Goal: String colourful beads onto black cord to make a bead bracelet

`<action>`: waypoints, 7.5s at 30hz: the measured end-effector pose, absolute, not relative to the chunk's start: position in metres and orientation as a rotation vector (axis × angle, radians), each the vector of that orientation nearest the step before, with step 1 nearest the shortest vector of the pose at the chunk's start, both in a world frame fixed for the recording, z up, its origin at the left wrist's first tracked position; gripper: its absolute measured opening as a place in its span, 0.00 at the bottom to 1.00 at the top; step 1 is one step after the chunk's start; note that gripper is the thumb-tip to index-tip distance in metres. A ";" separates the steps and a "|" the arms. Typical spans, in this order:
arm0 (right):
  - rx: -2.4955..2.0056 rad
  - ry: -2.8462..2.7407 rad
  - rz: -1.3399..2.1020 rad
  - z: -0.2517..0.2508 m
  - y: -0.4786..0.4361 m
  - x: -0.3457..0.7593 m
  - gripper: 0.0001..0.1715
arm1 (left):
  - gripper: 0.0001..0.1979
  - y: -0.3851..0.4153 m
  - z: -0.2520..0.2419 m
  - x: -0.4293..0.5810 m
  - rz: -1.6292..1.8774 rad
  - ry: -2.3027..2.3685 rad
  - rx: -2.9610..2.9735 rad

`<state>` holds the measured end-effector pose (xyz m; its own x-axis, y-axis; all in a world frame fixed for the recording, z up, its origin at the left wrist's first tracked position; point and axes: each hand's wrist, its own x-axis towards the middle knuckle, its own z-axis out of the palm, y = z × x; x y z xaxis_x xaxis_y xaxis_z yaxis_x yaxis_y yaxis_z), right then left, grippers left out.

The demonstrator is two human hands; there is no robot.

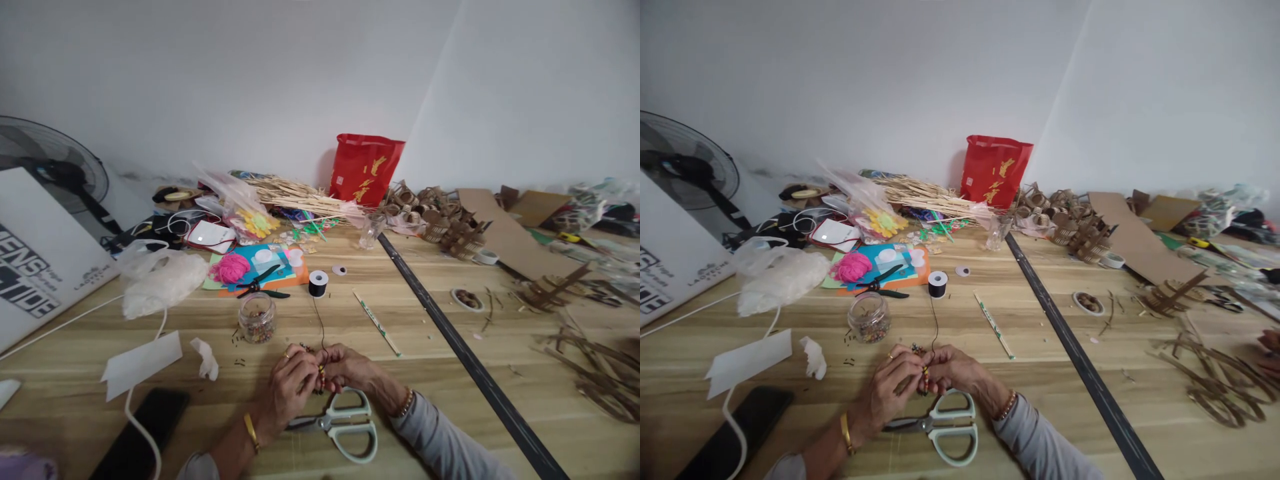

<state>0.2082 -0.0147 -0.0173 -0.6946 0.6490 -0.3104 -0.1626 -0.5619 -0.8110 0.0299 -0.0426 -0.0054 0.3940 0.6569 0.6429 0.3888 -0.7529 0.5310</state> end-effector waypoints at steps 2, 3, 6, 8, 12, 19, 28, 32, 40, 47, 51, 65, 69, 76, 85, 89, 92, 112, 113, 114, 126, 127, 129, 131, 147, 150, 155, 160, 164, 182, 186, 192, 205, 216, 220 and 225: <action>-0.836 -1.080 2.267 -0.018 -0.015 0.207 0.19 | 0.09 -0.042 -0.004 0.031 1.345 0.884 2.379; -0.832 -1.073 2.269 -0.018 -0.015 0.207 0.19 | 0.09 -0.042 -0.003 0.032 1.392 0.864 2.381; -0.806 -1.040 2.276 -0.019 -0.015 0.206 0.19 | 0.09 -0.042 0.000 0.034 1.541 0.790 2.370; -0.798 -1.019 2.273 -0.020 -0.016 0.206 0.19 | 0.09 -0.042 0.001 0.034 1.566 0.768 2.368; -0.828 -1.024 2.244 -0.020 -0.015 0.207 0.20 | 0.09 -0.042 0.002 0.033 1.536 0.778 2.329; -0.857 -1.210 2.089 -0.006 -0.013 0.211 0.20 | 0.07 -0.044 0.008 0.030 1.410 0.891 2.175; -0.869 -1.582 1.890 0.016 -0.014 0.221 0.20 | 0.07 -0.043 0.004 0.028 1.268 0.997 1.897; -0.869 -1.680 1.825 0.019 -0.014 0.223 0.21 | 0.07 -0.042 0.001 0.027 1.269 1.000 1.873; -0.890 -1.804 1.765 0.025 -0.015 0.226 0.23 | 0.08 -0.045 0.002 0.029 1.346 0.937 1.978; -0.936 -1.770 1.764 0.022 -0.015 0.222 0.21 | 0.09 -0.049 0.010 0.030 1.375 0.910 2.093; -1.045 -1.768 1.589 0.021 -0.018 0.217 0.17 | 0.08 -0.046 0.006 0.031 1.393 0.930 2.032; -1.012 -2.111 0.977 0.040 -0.034 0.211 0.03 | 0.06 -0.039 -0.006 0.034 1.322 0.942 1.661; -0.971 -2.160 0.918 0.037 -0.036 0.210 0.04 | 0.07 -0.039 -0.007 0.036 1.279 0.949 1.562; -0.934 -2.323 0.692 0.042 -0.040 0.209 0.06 | 0.08 -0.041 -0.003 0.036 1.214 1.010 1.526; -0.830 -2.544 0.441 0.049 -0.040 0.211 0.11 | 0.07 -0.032 0.001 0.029 1.000 0.939 1.433; -0.822 -2.564 0.521 0.045 -0.039 0.211 0.10 | 0.07 -0.030 -0.003 0.026 0.939 0.936 1.407; -0.879 -2.571 0.515 0.039 -0.038 0.210 0.08 | 0.08 -0.030 -0.006 0.026 0.921 0.939 1.409; -0.948 -2.457 0.473 0.033 -0.036 0.209 0.08 | 0.14 -0.032 -0.007 0.031 0.952 0.893 1.230; -0.956 -2.449 0.475 0.033 -0.036 0.209 0.08 | 0.13 -0.032 -0.006 0.030 0.952 0.895 1.227; -0.961 -2.438 0.482 0.033 -0.036 0.208 0.08 | 0.13 -0.032 -0.004 0.030 0.951 0.900 1.224; -1.030 -2.320 0.613 0.032 -0.035 0.208 0.05 | 0.12 -0.034 0.003 0.029 0.989 0.952 1.180; -1.030 -2.312 0.627 0.032 -0.035 0.208 0.05 | 0.12 -0.034 0.003 0.029 0.996 0.968 1.178; -1.025 -2.301 0.662 0.032 -0.035 0.207 0.06 | 0.12 -0.034 0.004 0.029 1.010 0.990 1.170; -1.012 -2.288 0.696 0.033 -0.035 0.207 0.06 | 0.11 -0.034 0.004 0.029 1.014 0.997 1.154; -1.219 -1.852 0.938 0.014 -0.032 0.194 0.08 | 0.12 -0.033 0.006 0.031 1.105 1.066 1.004; -1.218 -1.703 1.057 0.005 -0.032 0.190 0.11 | 0.12 -0.033 0.007 0.031 1.083 1.081 1.010; -1.169 -1.513 1.179 -0.001 -0.032 0.185 0.15 | 0.11 -0.033 0.006 0.031 1.070 1.081 1.009; -1.122 -1.356 1.350 -0.008 -0.030 0.182 0.22 | 0.11 -0.033 0.005 0.032 1.080 1.074 0.980; -1.076 -1.374 1.337 -0.011 -0.031 0.181 0.22 | 0.11 -0.034 0.004 0.032 1.068 1.086 0.989; -1.089 -2.005 0.874 0.009 -0.039 0.191 0.07 | 0.05 -0.036 -0.013 0.025 1.042 1.169 1.660; -1.124 -1.908 1.077 0.011 -0.038 0.193 0.08 | 0.08 -0.040 -0.010 0.026 1.115 1.199 2.021; -1.061 -1.764 1.328 0.006 -0.030 0.195 0.16 | 0.10 -0.044 -0.006 0.023 1.135 1.113 2.453; -1.125 -1.514 1.681 0.002 -0.026 0.196 0.21 | 0.12 -0.040 -0.017 0.022 1.187 0.991 2.576; -1.122 -1.482 1.735 0.002 -0.023 0.201 0.23 | 0.13 -0.041 -0.005 0.018 1.079 0.901 2.702; -1.116 -1.488 1.693 0.005 -0.023 0.201 0.22 | 0.14 -0.042 0.002 0.016 1.030 0.895 2.747; -1.111 -1.434 1.690 0.006 -0.025 0.198 0.22 | 0.13 -0.039 -0.005 0.019 1.124 0.892 2.683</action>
